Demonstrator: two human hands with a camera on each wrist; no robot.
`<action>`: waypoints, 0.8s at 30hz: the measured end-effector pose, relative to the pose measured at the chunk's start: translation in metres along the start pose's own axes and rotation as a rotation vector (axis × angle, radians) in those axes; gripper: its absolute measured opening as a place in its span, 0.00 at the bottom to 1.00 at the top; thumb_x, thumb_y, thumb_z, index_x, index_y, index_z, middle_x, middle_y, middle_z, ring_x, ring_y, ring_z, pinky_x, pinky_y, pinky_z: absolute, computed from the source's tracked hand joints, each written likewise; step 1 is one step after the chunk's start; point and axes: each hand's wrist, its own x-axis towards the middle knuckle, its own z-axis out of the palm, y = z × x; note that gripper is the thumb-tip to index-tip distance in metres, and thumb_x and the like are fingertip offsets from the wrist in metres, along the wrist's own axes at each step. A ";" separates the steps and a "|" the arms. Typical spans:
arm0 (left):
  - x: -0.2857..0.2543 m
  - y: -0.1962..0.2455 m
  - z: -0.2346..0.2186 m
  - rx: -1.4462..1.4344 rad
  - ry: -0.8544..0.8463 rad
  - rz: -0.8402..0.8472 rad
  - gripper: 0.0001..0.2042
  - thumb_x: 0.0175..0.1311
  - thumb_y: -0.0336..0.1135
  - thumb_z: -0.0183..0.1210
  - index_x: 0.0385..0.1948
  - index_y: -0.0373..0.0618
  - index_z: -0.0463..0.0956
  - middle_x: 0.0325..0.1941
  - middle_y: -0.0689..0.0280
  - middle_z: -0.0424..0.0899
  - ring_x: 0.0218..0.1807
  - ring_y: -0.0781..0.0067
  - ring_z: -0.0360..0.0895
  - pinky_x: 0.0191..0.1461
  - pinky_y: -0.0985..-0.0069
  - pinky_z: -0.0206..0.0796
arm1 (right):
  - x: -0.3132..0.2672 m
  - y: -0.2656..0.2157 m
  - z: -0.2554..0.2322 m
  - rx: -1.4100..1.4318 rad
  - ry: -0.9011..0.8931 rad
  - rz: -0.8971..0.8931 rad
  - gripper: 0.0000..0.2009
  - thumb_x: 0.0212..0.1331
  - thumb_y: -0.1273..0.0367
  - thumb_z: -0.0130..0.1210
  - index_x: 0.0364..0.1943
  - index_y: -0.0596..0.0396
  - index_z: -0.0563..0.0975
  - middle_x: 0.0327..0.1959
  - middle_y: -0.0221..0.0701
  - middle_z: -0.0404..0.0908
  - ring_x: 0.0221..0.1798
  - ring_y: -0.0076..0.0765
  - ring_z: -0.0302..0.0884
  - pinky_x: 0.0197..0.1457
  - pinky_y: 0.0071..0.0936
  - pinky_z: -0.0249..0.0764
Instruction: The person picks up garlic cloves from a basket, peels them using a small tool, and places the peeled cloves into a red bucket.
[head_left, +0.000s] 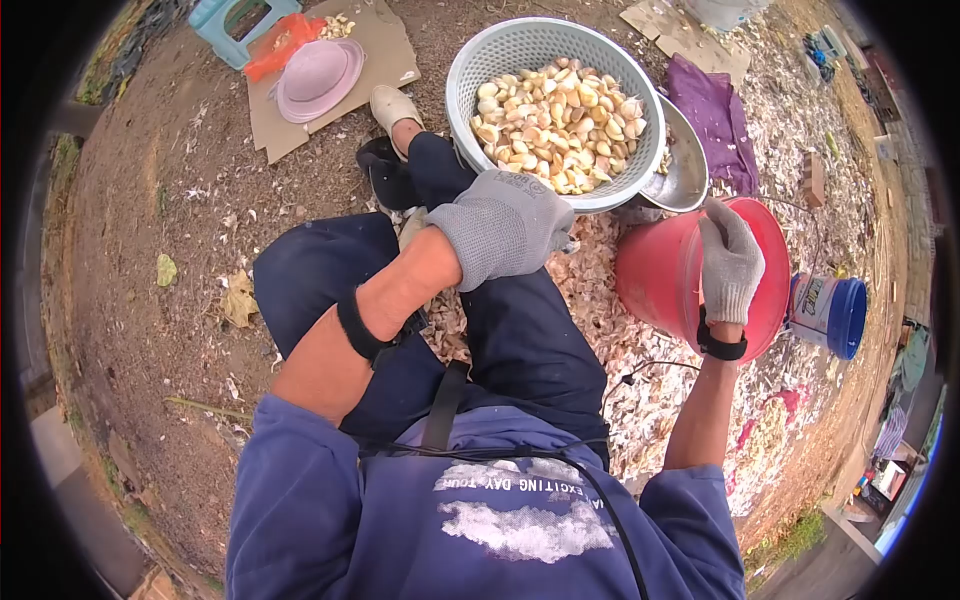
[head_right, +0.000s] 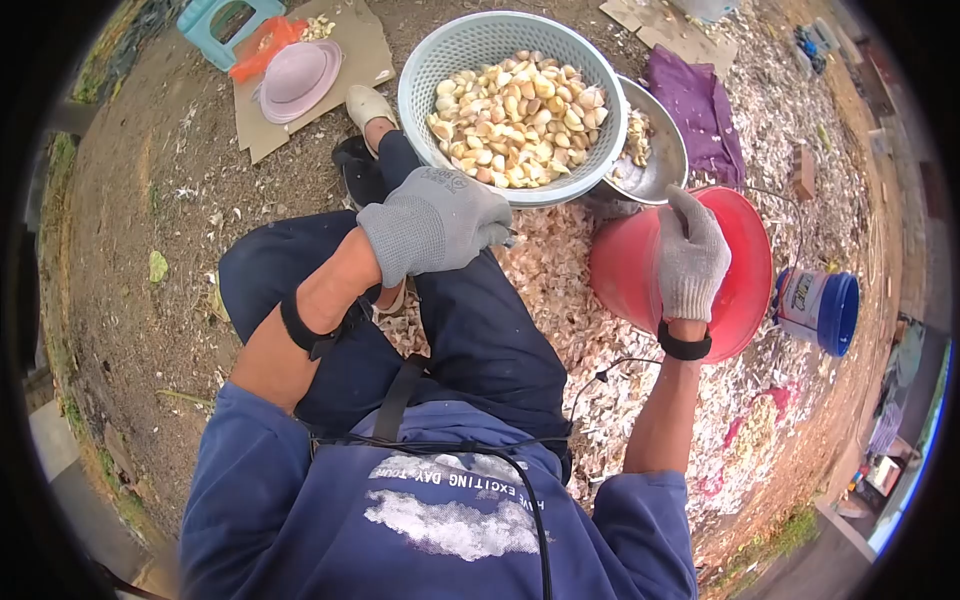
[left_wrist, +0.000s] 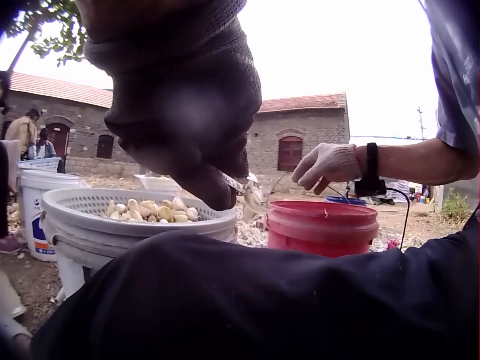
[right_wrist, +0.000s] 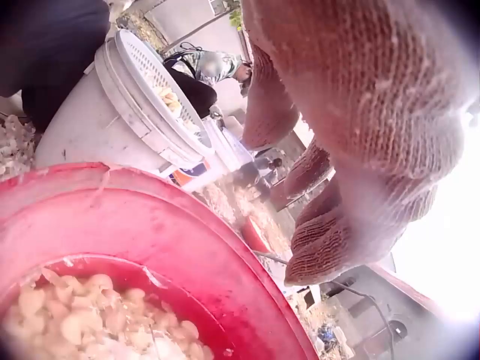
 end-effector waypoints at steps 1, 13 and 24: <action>0.000 0.001 0.000 -0.018 -0.008 0.004 0.12 0.72 0.44 0.59 0.45 0.52 0.88 0.40 0.56 0.90 0.47 0.49 0.88 0.55 0.53 0.77 | 0.005 -0.012 0.014 0.098 -0.044 -0.049 0.13 0.64 0.70 0.68 0.52 0.54 0.89 0.42 0.36 0.91 0.46 0.39 0.88 0.54 0.35 0.82; 0.003 0.000 0.000 0.026 -0.025 -0.002 0.14 0.74 0.45 0.58 0.39 0.45 0.86 0.36 0.51 0.89 0.44 0.46 0.89 0.51 0.51 0.77 | 0.074 -0.052 0.149 -0.758 -0.302 -0.555 0.08 0.59 0.64 0.65 0.34 0.53 0.85 0.35 0.43 0.89 0.41 0.55 0.89 0.48 0.50 0.83; 0.003 -0.001 -0.001 0.052 0.019 0.008 0.13 0.73 0.44 0.59 0.41 0.47 0.87 0.36 0.52 0.90 0.41 0.46 0.89 0.48 0.51 0.78 | 0.074 -0.058 0.154 -0.682 -0.382 -0.561 0.09 0.60 0.69 0.60 0.41 0.58 0.84 0.37 0.47 0.89 0.44 0.59 0.89 0.49 0.51 0.83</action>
